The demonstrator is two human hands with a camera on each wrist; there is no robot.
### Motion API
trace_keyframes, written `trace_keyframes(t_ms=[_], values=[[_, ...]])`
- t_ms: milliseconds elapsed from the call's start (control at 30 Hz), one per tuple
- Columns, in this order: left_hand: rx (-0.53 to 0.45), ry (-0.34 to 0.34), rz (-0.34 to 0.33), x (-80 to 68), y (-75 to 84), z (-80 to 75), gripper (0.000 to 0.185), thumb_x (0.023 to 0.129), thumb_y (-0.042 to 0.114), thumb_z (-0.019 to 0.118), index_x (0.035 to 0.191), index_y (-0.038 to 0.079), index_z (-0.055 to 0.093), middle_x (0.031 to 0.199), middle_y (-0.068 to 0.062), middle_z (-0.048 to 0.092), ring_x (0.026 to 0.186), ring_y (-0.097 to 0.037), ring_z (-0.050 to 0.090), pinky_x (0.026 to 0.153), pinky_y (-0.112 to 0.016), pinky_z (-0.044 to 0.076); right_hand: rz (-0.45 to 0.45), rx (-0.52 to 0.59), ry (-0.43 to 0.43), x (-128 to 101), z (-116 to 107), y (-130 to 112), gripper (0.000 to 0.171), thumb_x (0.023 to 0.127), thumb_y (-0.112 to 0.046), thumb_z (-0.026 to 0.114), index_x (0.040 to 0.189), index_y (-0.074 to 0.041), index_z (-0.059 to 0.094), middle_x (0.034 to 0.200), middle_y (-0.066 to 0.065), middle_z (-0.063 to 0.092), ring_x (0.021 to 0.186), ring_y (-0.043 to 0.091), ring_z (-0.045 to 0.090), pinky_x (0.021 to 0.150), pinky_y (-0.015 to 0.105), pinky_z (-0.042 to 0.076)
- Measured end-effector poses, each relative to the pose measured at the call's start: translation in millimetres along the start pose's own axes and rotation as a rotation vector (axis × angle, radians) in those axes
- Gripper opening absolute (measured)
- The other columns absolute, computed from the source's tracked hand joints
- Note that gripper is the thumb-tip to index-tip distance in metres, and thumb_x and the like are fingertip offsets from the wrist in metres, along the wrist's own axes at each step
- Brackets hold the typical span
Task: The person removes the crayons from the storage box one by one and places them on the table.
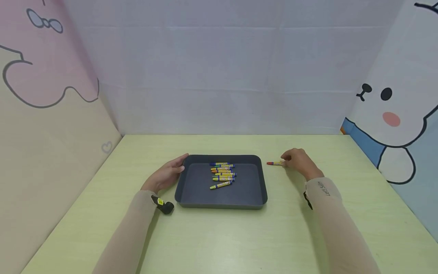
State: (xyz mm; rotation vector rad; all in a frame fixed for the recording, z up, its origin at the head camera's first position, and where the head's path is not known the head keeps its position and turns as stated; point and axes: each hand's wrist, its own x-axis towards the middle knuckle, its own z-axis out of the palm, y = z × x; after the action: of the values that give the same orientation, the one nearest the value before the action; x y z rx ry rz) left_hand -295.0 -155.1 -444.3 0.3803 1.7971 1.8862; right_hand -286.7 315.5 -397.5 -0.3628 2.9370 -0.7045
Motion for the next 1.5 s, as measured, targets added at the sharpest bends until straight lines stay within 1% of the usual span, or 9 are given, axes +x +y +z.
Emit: trace_keyframes(t_ms=[267,500,633,767,1000,1133,1233,1333,1500], values=[[0.005,-0.004,0.001,-0.3,-0.9,-1.0,0.062,0.102,-0.003,0.032,0.156,0.012,0.004,0.161,-0.006,-0.017,0.147,-0.024,-0.02,0.121,-0.044,-0.005,-0.067,0.033,0.041,-2.5,-3.7,-8.8,0.033,0.09,-0.008,0.066,0.116,0.011,0.064,0.107,0.028,0.067,0.099,0.042,0.062,0.082,0.051,0.052],[-0.008,-0.007,0.005,-1.0,1.2,0.8,0.063,0.102,-0.003,0.033,0.156,0.012,0.005,0.161,-0.006,-0.016,0.147,-0.023,-0.02,0.121,-0.043,-0.005,-0.072,0.089,0.036,-2.9,-1.7,-20.2,0.035,0.091,-0.012,0.065,0.119,0.008,0.063,0.114,0.027,0.065,0.104,0.042,0.061,0.081,0.046,0.054],[-0.012,-0.007,0.008,-1.7,1.6,0.9,0.063,0.102,-0.004,0.033,0.156,0.011,0.005,0.161,-0.007,-0.016,0.147,-0.024,-0.02,0.121,-0.044,-0.006,-0.089,0.105,0.039,-0.8,-0.5,-30.1,0.033,0.092,-0.012,0.064,0.12,0.006,0.064,0.115,0.025,0.066,0.105,0.042,0.062,0.083,0.047,0.053],[-0.02,-0.003,0.005,-1.7,1.6,1.1,0.063,0.102,-0.003,0.034,0.156,0.011,0.005,0.161,-0.006,-0.016,0.147,-0.023,-0.02,0.121,-0.043,-0.005,-0.118,0.168,0.03,0.4,-0.2,-40.4,0.034,0.093,-0.016,0.063,0.121,0.004,0.064,0.115,0.023,0.067,0.103,0.038,0.065,0.085,0.047,0.053],[-0.016,-0.003,0.007,-1.1,0.7,0.9,0.063,0.101,-0.003,0.033,0.156,0.011,0.006,0.161,-0.007,-0.017,0.147,-0.024,-0.02,0.121,-0.044,-0.006,-0.118,0.346,-0.048,4.5,-1.0,-59.8,0.039,0.091,-0.021,0.066,0.122,0.002,0.064,0.121,0.023,0.064,0.1,0.032,0.067,0.083,0.044,0.056],[-0.014,-0.011,0.009,-1.1,0.3,0.9,0.063,0.102,-0.003,0.033,0.156,0.011,0.005,0.161,-0.006,-0.016,0.147,-0.024,-0.02,0.121,-0.043,-0.005,-0.126,0.348,-0.121,9.3,-2.0,-71.4,0.038,0.091,-0.025,0.067,0.123,-0.004,0.065,0.124,0.019,0.064,0.105,0.028,0.065,0.086,0.045,0.055],[-0.014,-0.015,0.018,-0.2,0.0,0.3,0.063,0.101,-0.003,0.033,0.156,0.01,0.004,0.161,-0.007,-0.015,0.147,-0.024,-0.019,0.121,-0.044,-0.005,-0.144,0.312,-0.175,13.0,-2.8,-80.0,0.038,0.09,-0.03,0.067,0.123,-0.009,0.066,0.124,0.016,0.065,0.108,0.027,0.064,0.087,0.047,0.054],[-0.008,-0.015,0.023,0.2,-0.5,-0.6,0.063,0.101,-0.003,0.033,0.156,0.009,0.004,0.162,-0.006,-0.015,0.147,-0.024,-0.019,0.121,-0.044,-0.006,-0.196,0.293,-0.22,16.6,-1.7,-89.3,0.037,0.09,-0.029,0.067,0.122,-0.009,0.067,0.123,0.015,0.066,0.107,0.025,0.064,0.089,0.047,0.053],[0.003,-0.015,0.021,0.6,-0.6,-0.9,0.063,0.101,-0.005,0.033,0.156,0.01,0.006,0.162,-0.006,-0.015,0.147,-0.023,-0.02,0.12,-0.044,-0.006,-0.298,0.289,-0.302,23.5,3.0,-101.9,0.033,0.089,-0.022,0.069,0.117,-0.005,0.069,0.117,0.017,0.068,0.098,0.019,0.067,0.088,0.045,0.053]])
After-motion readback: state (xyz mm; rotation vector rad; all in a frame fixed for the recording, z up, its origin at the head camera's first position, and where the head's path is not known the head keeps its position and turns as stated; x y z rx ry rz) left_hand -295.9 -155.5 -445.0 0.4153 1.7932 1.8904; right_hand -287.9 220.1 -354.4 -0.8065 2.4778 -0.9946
